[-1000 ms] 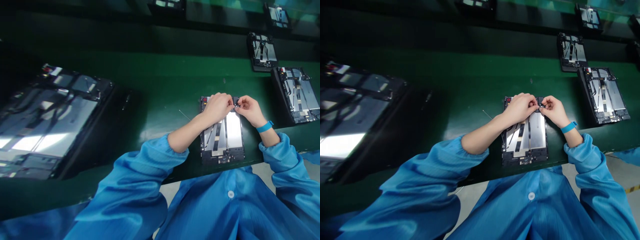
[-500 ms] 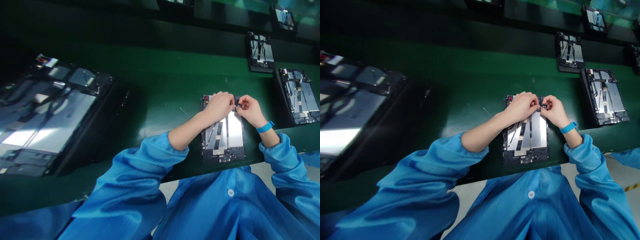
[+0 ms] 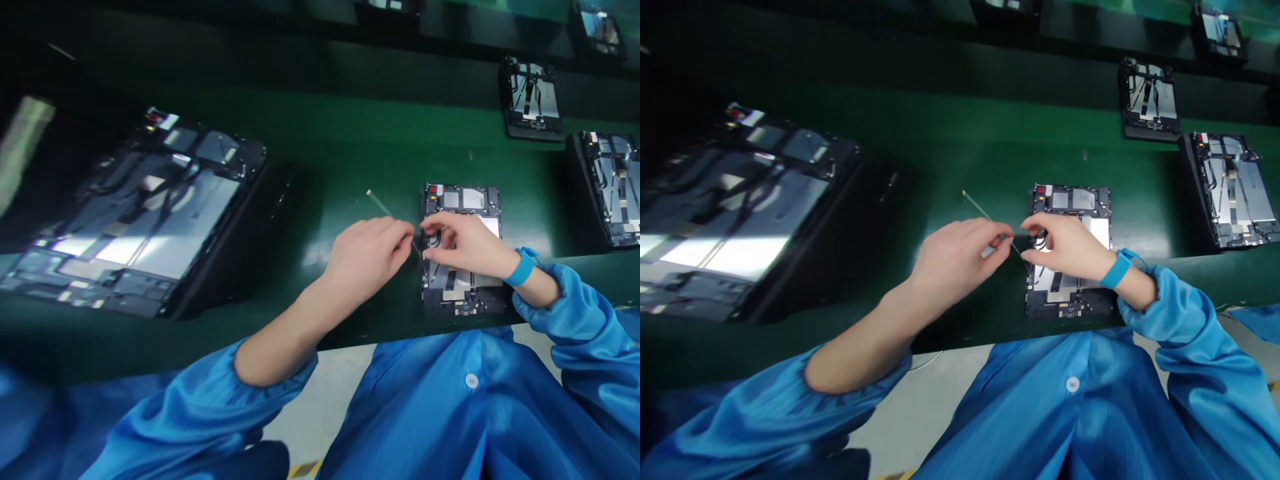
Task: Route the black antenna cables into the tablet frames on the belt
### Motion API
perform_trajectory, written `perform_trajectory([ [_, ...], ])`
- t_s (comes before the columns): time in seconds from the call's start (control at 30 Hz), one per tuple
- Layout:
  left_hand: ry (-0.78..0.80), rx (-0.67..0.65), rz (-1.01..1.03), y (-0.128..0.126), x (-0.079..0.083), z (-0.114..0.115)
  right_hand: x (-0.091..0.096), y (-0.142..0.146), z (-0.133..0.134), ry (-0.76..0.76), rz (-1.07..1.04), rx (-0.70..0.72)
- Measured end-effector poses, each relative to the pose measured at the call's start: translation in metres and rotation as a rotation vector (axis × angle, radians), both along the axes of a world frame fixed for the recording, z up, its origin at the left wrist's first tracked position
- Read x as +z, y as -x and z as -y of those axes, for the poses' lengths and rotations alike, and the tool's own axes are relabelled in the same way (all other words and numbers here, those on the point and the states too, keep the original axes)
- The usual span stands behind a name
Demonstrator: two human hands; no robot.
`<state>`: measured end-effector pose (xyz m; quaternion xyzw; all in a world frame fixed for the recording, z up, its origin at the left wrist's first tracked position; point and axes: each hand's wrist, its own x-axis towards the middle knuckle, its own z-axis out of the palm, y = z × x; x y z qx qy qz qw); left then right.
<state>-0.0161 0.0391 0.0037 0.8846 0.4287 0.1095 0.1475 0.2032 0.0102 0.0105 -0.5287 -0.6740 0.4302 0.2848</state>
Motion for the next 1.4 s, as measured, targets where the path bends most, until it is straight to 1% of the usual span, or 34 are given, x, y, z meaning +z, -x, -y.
perform_trajectory([
  [0.03,-0.033,-0.032,0.048,-0.003,0.006,0.005,0.001,0.009,0.0,-0.019,0.057,0.071],
  [0.1,-0.046,-0.089,0.146,-0.008,0.016,0.01,0.003,0.015,0.0,-0.067,0.134,0.128],
  [0.13,-0.036,-0.081,0.198,-0.009,0.019,0.012,0.003,0.013,0.0,-0.079,0.149,0.134],
  [0.2,0.025,0.03,0.301,-0.01,0.018,0.012,0.004,0.002,0.001,-0.067,0.149,0.161],
  [0.23,0.095,0.103,0.35,-0.009,0.014,0.012,0.004,-0.005,0.001,-0.052,0.147,0.183],
  [0.3,0.327,0.192,0.433,-0.01,0.001,0.013,0.004,-0.018,0.001,-0.04,0.166,0.217],
  [0.33,0.472,0.2,0.468,-0.01,-0.006,0.014,0.003,-0.021,0.0,-0.055,0.182,0.218],
  [0.4,0.734,0.177,0.521,-0.012,-0.021,0.016,0.0,-0.023,-0.002,-0.119,0.212,0.199],
  [0.43,0.826,0.167,0.539,-0.014,-0.026,0.018,-0.003,-0.021,-0.004,-0.158,0.223,0.191],
  [0.5,0.922,0.175,0.58,-0.015,-0.034,0.021,-0.009,-0.015,-0.008,-0.227,0.236,0.18],
  [0.6,0.962,0.202,0.675,-0.016,-0.038,0.026,-0.018,-0.008,-0.013,-0.285,0.25,0.165],
  [0.73,0.979,0.256,0.788,-0.018,-0.039,0.03,-0.028,-0.008,-0.016,-0.328,0.232,0.152],
  [0.9,0.923,0.42,0.784,-0.028,-0.039,0.026,-0.039,-0.01,-0.017,-0.375,0.195,0.098],
  [0.97,0.899,0.445,0.799,-0.031,-0.039,0.021,-0.042,-0.009,-0.018,-0.38,0.194,0.08],
  [1.17,0.887,0.362,0.902,-0.03,-0.046,0.005,-0.042,-0.007,-0.02,-0.344,0.201,0.069],
  [1.3,0.896,0.321,0.914,-0.026,-0.05,0.004,-0.04,-0.006,-0.021,-0.325,0.201,0.071],
  [1.4,0.903,0.323,0.913,-0.027,-0.05,0.005,-0.04,-0.005,-0.02,-0.316,0.202,0.074],
])
